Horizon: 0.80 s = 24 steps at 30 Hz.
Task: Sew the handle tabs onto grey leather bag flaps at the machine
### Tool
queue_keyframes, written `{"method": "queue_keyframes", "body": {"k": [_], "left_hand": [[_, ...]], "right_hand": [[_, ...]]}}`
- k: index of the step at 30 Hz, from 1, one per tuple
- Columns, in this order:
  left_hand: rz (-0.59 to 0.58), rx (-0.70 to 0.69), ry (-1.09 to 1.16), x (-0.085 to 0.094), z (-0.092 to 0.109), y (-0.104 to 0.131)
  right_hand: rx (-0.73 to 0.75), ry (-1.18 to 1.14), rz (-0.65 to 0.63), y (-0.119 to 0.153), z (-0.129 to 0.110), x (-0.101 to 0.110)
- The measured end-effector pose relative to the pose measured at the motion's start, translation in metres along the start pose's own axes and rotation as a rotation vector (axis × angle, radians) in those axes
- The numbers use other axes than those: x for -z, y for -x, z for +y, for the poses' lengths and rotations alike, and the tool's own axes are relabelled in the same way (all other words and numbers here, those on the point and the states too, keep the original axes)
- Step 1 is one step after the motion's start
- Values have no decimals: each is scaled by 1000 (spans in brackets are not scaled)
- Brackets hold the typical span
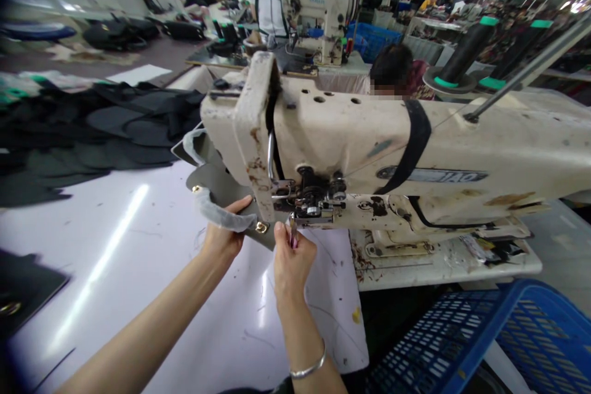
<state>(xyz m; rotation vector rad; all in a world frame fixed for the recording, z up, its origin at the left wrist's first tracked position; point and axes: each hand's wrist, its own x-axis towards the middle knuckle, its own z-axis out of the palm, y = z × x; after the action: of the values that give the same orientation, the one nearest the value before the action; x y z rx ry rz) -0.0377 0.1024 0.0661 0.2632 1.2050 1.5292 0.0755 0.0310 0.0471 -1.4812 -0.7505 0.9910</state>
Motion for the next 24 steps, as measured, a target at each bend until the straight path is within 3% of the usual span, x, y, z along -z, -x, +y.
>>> {"method": "queue_keyframes", "body": {"k": [7, 9, 11, 12, 13, 14, 17, 19, 21, 24], "left_hand": [[78, 94, -3, 27, -21, 58], [-27, 208, -107, 41, -17, 76], [-246, 409, -396, 59, -7, 89], [-337, 445, -591, 67, 0, 93], [-390, 372, -788, 74, 7, 96], [-402, 192, -965, 79, 13, 96], [-368, -577, -1310, 80, 20, 86], [-438, -903, -1430, 68, 15, 74], [-548, -1043, -1497, 50, 8, 62], [-615, -1129, -1574, 27, 5, 51]], "right_hand": [[11, 51, -131, -22, -3, 26], [32, 81, -166, -29, -7, 31], [56, 106, -193, -32, -11, 35], [62, 113, -204, -33, -12, 35], [67, 114, -211, -34, -13, 36], [72, 109, -215, -34, -13, 35], [62, 59, -221, -33, -13, 32], [28, -12, -208, -31, -12, 30], [-6, -57, -196, -29, -12, 31], [18, 7, -209, -25, -11, 36]]}}
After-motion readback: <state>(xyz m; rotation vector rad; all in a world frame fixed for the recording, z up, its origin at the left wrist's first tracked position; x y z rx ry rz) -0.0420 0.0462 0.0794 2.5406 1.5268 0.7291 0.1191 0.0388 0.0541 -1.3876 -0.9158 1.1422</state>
